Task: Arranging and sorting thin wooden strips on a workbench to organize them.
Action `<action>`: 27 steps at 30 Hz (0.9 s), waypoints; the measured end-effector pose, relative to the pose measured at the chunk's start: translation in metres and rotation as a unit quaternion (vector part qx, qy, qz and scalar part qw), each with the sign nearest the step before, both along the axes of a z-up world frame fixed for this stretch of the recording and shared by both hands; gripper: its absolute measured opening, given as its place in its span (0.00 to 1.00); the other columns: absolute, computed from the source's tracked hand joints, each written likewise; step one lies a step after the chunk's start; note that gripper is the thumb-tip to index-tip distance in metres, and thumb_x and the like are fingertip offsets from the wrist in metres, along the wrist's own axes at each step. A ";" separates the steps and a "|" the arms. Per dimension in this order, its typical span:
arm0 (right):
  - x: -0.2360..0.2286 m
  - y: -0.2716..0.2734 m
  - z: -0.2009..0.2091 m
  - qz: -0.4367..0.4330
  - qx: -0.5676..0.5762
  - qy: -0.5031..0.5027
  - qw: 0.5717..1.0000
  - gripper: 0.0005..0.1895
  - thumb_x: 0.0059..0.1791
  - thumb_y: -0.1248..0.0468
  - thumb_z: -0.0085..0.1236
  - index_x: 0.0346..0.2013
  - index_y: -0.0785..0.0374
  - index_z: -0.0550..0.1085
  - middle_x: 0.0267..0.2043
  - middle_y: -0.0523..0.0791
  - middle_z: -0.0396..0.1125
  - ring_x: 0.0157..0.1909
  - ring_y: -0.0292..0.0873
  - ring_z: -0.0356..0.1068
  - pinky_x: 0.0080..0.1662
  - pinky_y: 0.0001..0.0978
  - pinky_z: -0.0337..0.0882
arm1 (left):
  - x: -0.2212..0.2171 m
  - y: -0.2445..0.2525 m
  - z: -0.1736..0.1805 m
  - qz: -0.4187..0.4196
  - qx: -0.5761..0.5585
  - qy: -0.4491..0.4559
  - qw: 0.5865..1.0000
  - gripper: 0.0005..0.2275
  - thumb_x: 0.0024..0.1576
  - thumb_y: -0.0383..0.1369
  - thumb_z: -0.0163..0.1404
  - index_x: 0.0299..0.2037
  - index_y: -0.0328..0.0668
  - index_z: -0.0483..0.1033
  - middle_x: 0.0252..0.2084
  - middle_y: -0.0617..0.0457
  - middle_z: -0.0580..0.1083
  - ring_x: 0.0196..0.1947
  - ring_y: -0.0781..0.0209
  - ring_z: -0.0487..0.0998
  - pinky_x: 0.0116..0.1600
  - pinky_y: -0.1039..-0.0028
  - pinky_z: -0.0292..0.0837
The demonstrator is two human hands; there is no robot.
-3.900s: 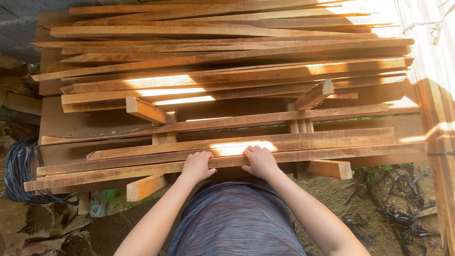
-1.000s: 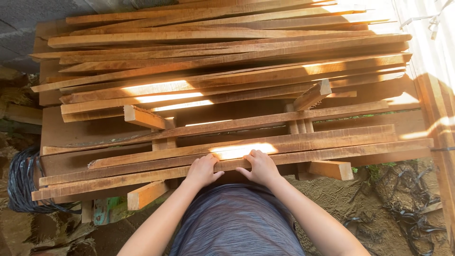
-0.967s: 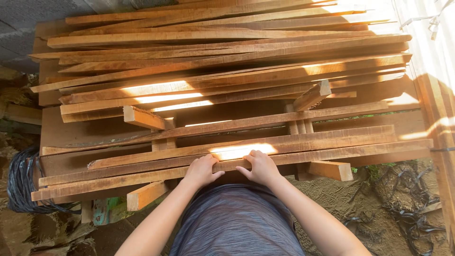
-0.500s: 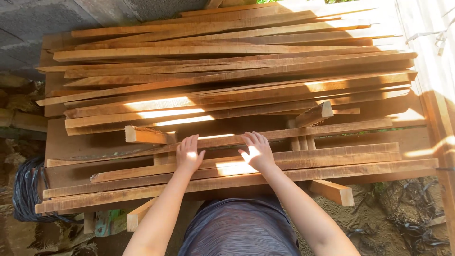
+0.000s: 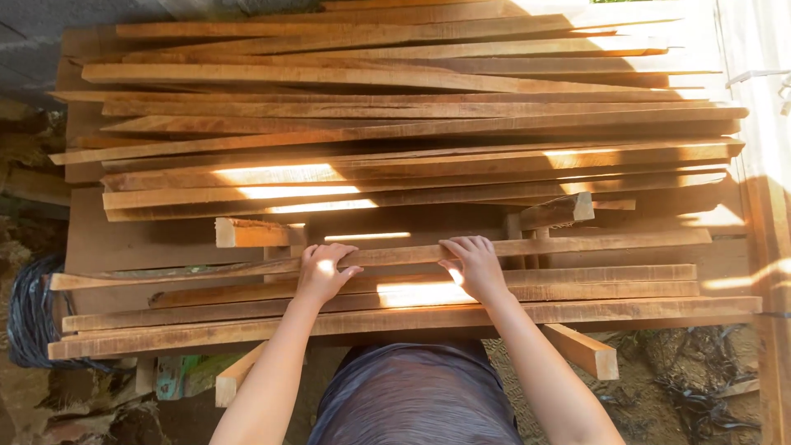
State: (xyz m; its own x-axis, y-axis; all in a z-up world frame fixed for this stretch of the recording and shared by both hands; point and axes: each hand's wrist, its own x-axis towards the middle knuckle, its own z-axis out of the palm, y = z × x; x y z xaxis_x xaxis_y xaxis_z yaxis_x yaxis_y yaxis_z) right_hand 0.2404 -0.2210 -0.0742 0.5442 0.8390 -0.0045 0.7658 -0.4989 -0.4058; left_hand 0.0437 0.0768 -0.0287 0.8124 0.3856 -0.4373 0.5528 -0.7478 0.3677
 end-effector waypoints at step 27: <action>-0.055 -0.035 0.056 -0.035 -0.149 0.087 0.984 0.21 0.50 0.40 0.54 0.34 0.51 0.80 0.42 0.39 0.72 0.53 0.42 0.69 0.55 0.38 0.69 | -0.056 -0.063 -0.033 -0.061 -0.006 0.058 0.996 0.16 0.57 0.55 0.51 0.49 0.64 0.81 0.52 0.64 0.74 0.72 0.57 0.60 0.72 0.54 0.55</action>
State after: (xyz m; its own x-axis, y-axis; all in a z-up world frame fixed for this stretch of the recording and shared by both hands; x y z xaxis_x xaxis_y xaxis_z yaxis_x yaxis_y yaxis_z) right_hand 0.1858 -0.2565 -0.0179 0.5708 0.7463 -0.3425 0.6569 -0.6652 -0.3549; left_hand -0.0128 0.0134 -0.0616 0.7969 0.2816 -0.5344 0.4978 -0.8073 0.3169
